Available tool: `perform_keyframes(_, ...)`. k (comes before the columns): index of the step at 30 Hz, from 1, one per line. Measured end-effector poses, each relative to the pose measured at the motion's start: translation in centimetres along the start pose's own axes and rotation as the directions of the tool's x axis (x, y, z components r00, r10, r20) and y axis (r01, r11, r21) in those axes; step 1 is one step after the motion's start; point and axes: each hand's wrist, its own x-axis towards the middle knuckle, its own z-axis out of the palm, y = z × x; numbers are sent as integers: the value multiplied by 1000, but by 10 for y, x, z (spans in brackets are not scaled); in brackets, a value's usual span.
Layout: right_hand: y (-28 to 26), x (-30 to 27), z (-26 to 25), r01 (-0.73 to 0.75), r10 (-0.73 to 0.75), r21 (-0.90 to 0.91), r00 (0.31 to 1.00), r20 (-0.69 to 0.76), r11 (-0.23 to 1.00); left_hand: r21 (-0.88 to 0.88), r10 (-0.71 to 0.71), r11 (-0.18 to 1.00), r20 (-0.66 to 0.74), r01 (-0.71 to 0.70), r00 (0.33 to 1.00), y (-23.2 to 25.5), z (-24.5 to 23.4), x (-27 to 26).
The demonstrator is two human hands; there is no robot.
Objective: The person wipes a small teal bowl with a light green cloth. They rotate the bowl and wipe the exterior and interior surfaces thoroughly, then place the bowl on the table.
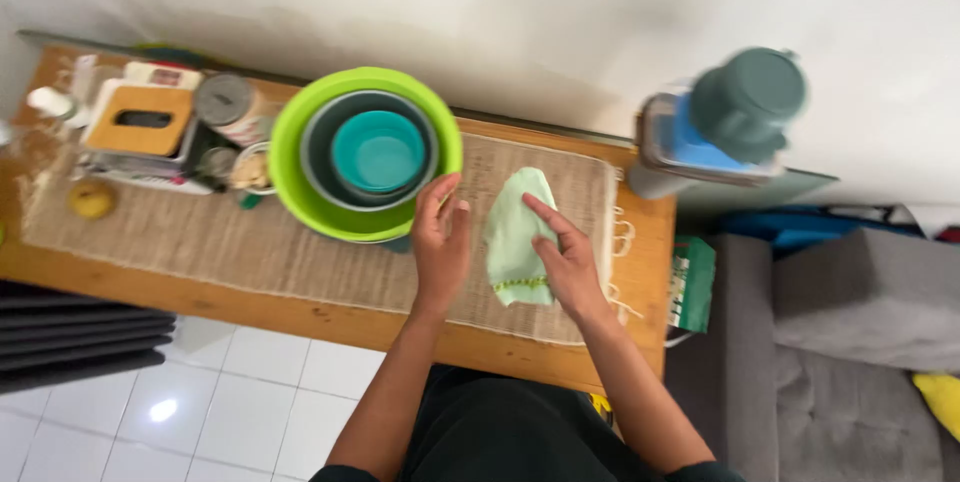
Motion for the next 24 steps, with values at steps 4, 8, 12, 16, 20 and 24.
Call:
perform_keyframes(4,-4,42,44,59,-40,-285,997,71,957,127,11,992,-134,7,991,-11,-59,34)
perform_keyframes(8,-6,85,96,234,-220,-576,971,95,784,75,-134,986,-185,150,974,-20,-104,61)
perform_keyframes(12,14,128,134,284,-235,-770,955,178,571,42,-275,957,-183,287,944,-30,-130,88)
perform_keyframes(16,11,157,163,182,-59,-862,983,176,473,63,-372,925,-51,375,927,-41,-144,113)
perform_keyframes(20,26,179,177,129,79,-931,983,165,341,204,-435,883,14,424,900,-40,-148,125)
perform_keyframes(24,19,189,191,69,190,-965,974,120,253,323,-428,863,61,388,902,-52,-150,133)
